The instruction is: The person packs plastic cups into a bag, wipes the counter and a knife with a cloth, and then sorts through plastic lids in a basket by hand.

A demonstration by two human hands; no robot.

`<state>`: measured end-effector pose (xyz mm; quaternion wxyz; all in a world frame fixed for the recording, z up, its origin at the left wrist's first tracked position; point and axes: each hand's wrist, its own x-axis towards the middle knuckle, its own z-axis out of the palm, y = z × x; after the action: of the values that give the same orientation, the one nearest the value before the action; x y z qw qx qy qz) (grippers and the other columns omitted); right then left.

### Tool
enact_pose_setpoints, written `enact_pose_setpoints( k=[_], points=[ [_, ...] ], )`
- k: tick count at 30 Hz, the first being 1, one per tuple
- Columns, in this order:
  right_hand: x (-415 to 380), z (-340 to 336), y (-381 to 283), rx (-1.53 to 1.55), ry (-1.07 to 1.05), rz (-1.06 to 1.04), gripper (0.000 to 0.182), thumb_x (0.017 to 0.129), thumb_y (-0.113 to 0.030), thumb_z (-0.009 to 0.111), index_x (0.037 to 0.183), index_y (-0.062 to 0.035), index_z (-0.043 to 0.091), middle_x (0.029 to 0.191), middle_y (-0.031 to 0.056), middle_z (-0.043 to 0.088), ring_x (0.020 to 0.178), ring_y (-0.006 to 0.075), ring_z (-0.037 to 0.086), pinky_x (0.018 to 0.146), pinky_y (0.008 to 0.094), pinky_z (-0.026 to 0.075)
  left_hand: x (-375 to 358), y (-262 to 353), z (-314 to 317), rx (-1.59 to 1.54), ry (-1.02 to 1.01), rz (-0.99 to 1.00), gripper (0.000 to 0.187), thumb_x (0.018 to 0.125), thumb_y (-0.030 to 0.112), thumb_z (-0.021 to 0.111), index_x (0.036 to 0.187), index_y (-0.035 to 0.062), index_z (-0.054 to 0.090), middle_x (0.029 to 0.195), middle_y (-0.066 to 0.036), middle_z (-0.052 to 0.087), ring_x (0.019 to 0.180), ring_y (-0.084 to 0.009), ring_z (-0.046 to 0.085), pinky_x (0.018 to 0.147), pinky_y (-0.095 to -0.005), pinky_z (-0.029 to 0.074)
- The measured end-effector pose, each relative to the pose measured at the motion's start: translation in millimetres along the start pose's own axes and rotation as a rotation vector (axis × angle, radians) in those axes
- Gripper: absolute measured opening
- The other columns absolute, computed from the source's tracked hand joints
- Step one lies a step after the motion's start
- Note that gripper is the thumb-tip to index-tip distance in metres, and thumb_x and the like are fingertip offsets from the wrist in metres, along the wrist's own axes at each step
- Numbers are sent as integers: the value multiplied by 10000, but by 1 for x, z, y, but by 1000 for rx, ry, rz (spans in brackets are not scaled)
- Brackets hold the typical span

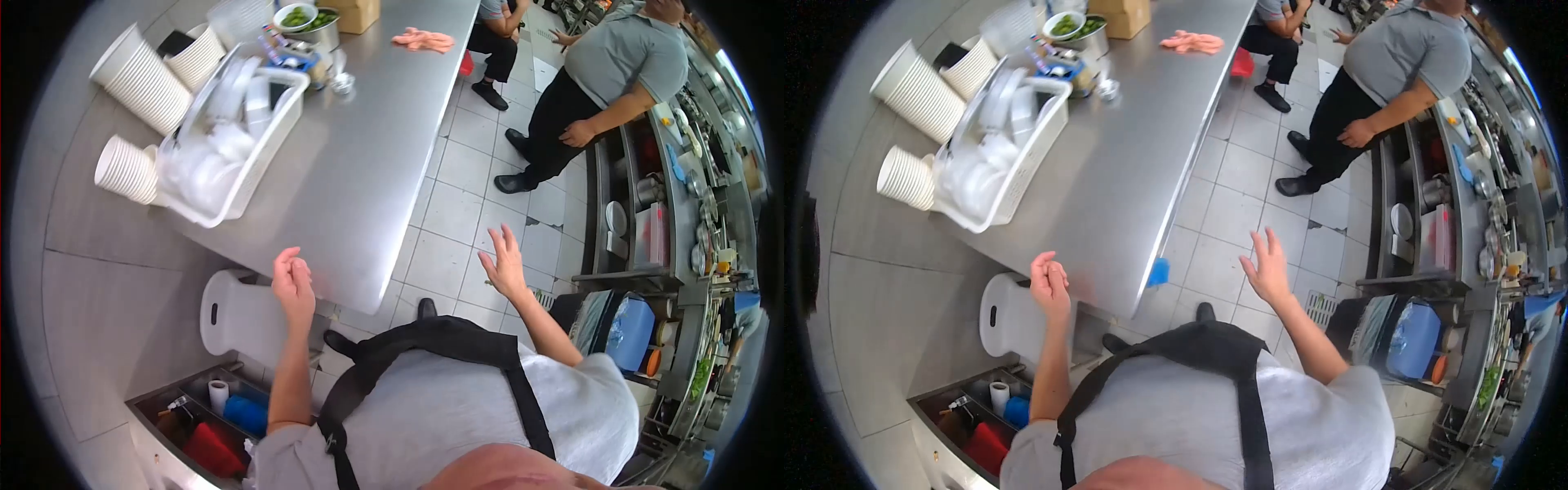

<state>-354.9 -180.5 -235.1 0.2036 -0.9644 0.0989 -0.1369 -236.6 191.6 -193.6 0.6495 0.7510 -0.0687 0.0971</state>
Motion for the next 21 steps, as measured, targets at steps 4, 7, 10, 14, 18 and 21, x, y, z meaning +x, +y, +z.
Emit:
enact_pose_setpoints(
  k=[4,7,10,14,18,21],
  points=[
    [-34,-26,79,-8,-69,152,505,749,-214,648,1189,-49,464,1257,262,375,1104,412,429,896,436,393,6,33,73,213,-367,144,184,816,-6,440,964,40,540,651,-47,497,537,-154,471,524,-260,399],
    [-40,-30,108,-30,-184,221,447,733,-209,662,1121,-45,511,1214,252,415,1051,401,471,860,420,425,16,61,123,219,-553,392,181,756,-38,471,881,52,566,663,-88,509,540,-223,486,534,-291,414],
    [-27,-30,116,33,-325,237,459,733,-225,666,1130,-59,505,1234,232,410,1064,400,474,865,426,433,21,80,165,184,-599,414,141,738,-46,492,808,47,572,664,-106,520,546,-260,490,528,-317,415],
    [10,-29,117,81,-440,133,438,741,-218,664,1123,-65,515,1224,199,434,1052,382,491,855,424,441,38,88,203,153,-560,428,122,723,-54,506,780,35,568,639,-96,515,531,-241,487,507,-318,397],
    [62,-31,125,96,-459,88,427,737,-218,664,1115,-75,527,1192,212,465,1056,376,491,869,421,431,76,86,234,99,-477,414,115,724,-64,482,752,15,560,618,-99,496,519,-221,480,489,-306,376],
    [103,-26,144,124,-436,46,411,735,-215,666,1095,-63,538,1164,190,495,1049,367,499,865,410,435,113,77,258,72,-421,402,125,729,-63,466,760,11,562,618,-100,494,518,-214,476,489,-293,373]
  ],
)
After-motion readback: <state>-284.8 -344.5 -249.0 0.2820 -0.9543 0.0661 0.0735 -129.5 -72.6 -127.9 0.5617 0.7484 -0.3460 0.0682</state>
